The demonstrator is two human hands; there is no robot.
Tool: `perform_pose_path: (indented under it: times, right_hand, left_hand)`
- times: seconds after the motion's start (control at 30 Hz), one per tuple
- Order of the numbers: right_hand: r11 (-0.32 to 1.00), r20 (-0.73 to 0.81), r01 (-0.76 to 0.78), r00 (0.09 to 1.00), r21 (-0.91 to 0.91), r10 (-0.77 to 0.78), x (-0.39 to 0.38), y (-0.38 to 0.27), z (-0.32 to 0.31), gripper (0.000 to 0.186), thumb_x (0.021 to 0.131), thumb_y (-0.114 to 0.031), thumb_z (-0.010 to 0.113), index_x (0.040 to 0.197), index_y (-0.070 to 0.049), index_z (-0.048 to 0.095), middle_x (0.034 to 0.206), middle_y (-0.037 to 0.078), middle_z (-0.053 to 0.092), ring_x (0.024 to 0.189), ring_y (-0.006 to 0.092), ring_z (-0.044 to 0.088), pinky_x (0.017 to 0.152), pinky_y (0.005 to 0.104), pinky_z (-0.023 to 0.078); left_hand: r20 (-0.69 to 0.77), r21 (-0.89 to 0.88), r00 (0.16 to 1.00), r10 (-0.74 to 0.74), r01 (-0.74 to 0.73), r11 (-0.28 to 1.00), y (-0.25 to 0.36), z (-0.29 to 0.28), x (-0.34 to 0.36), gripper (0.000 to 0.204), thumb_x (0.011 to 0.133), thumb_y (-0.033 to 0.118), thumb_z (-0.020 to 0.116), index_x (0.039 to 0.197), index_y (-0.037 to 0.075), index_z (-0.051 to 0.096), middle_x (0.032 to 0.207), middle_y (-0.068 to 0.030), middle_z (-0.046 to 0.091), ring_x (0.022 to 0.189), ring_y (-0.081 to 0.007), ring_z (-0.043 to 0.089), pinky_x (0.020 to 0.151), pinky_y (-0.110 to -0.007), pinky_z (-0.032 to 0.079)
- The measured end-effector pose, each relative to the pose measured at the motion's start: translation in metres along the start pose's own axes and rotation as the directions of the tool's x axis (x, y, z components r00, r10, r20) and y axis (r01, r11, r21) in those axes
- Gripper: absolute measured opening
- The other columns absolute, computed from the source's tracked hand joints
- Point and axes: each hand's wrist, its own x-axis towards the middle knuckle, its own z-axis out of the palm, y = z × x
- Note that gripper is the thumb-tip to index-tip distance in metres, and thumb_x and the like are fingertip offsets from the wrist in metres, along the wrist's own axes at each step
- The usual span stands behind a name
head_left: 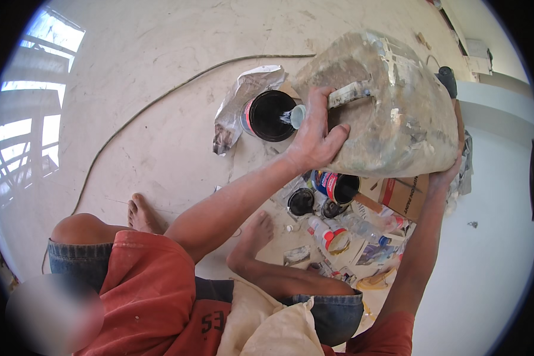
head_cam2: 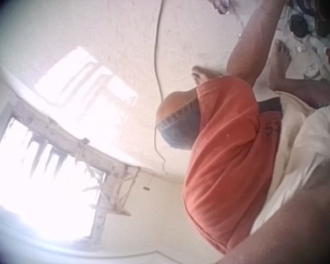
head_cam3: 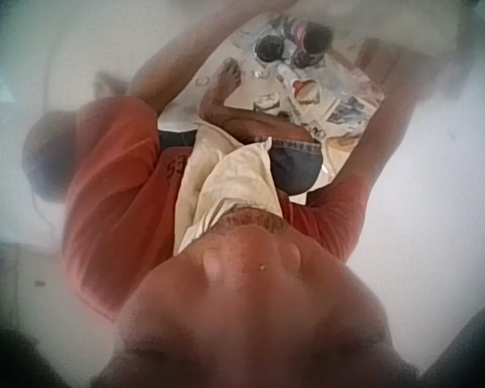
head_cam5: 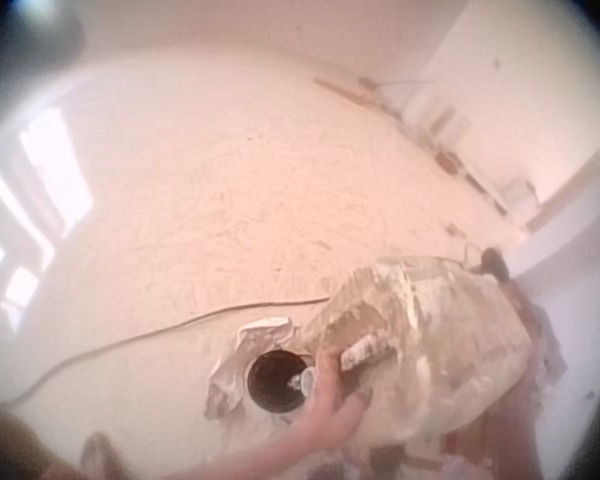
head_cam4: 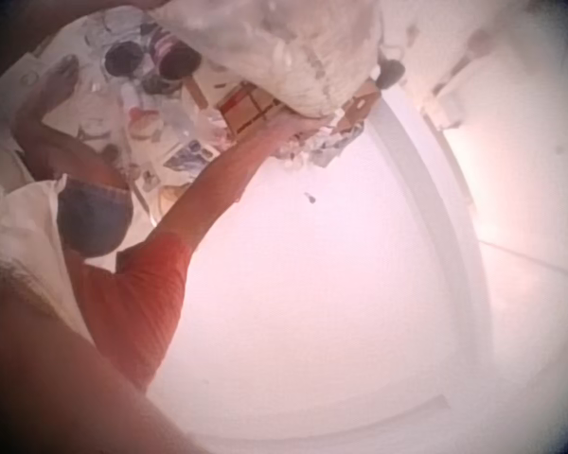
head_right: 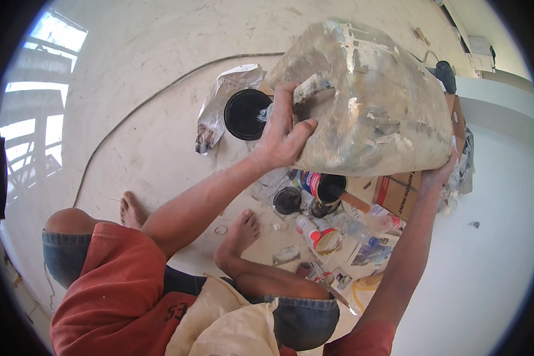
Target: The person walks through a room under renovation and sits on the floor to mix paint. They pour a liquid from a bottle into a paint can and stir the contents with a wooden stick. The person then pours the mixed paint into a smaller container and continues to stir.
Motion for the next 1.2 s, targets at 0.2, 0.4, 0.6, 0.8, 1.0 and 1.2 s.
perform_pose_path:
  times: [0.2,0.4,0.6,0.8,1.0,1.2]
  right_hand:
    - [1.0,-0.013,-0.016,1.0,-0.023,0.016,-0.004,-0.009,0.006,0.057,0.101,-0.039,0.033,0.142,-0.001,0.042,0.14,0.018,0.051,0.128,0.0321,0.052,0.107,0.0454,0.044]
    - [1.0,-0.024,-0.021,0.999,0.014,0.021,-0.002,-0.009,0.004,0.056,0.101,-0.038,0.033,0.141,0.0,0.044,0.139,0.018,0.052,0.126,0.0321,0.054,0.107,0.0453,0.044]
    - [1.0,-0.024,-0.002,1.0,0.013,0.003,-0.004,-0.013,0.005,0.056,0.1,-0.038,0.034,0.14,0.0,0.045,0.138,0.018,0.053,0.126,0.0325,0.054,0.106,0.0455,0.044]
    - [1.0,-0.047,0.0,0.999,0.005,0.0,-0.004,-0.016,0.008,0.057,0.1,-0.039,0.033,0.14,0.0,0.045,0.139,0.018,0.053,0.126,0.0329,0.053,0.107,0.0455,0.042]
    - [1.0,-0.048,-0.004,0.999,0.009,0.004,-0.008,-0.015,0.012,0.058,0.1,-0.039,0.033,0.141,0.0,0.044,0.14,0.018,0.052,0.127,0.0336,0.053,0.108,0.0464,0.042]
    - [1.0,0.012,0.022,1.0,-0.002,-0.022,0.003,-0.013,0.003,0.056,0.1,-0.038,0.035,0.139,0.0,0.046,0.137,0.018,0.054,0.124,0.0324,0.055,0.106,0.044,0.045]
  left_hand:
    - [0.0,-0.035,1.0,0.027,-0.027,0.999,-0.005,-0.002,0.003,0.061,0.082,0.012,0.057,0.134,-0.003,0.029,0.121,-0.0215,0.044,0.114,-0.0291,0.044,0.102,-0.037,0.033]
    - [-0.033,-0.07,0.999,0.04,-0.042,0.997,-0.004,0.001,0.003,0.059,0.08,0.014,0.061,0.129,-0.003,0.033,0.113,-0.0219,0.04,0.107,-0.0349,0.044,0.098,-0.041,0.036]
    - [-0.023,-0.085,0.999,0.029,-0.031,0.996,-0.004,-0.002,0.002,0.059,0.08,0.014,0.061,0.129,-0.004,0.033,0.115,-0.0222,0.039,0.109,-0.0347,0.044,0.099,-0.041,0.036]
    - [-0.028,-0.105,0.999,0.027,-0.03,0.994,-0.006,-0.002,0.002,0.06,0.08,0.014,0.061,0.129,-0.005,0.033,0.116,-0.0227,0.039,0.109,-0.0351,0.044,0.1,-0.041,0.035]
    - [-0.029,-0.098,0.999,0.037,-0.04,0.994,-0.007,-0.002,0.002,0.06,0.08,0.013,0.061,0.13,-0.004,0.032,0.116,-0.0226,0.039,0.109,-0.0351,0.044,0.1,-0.041,0.035]
    - [-0.008,-0.072,1.0,0.01,-0.011,0.997,-0.003,-0.003,0.002,0.06,0.081,0.013,0.059,0.132,-0.003,0.031,0.117,-0.0199,0.043,0.111,-0.0291,0.045,0.1,-0.037,0.035]
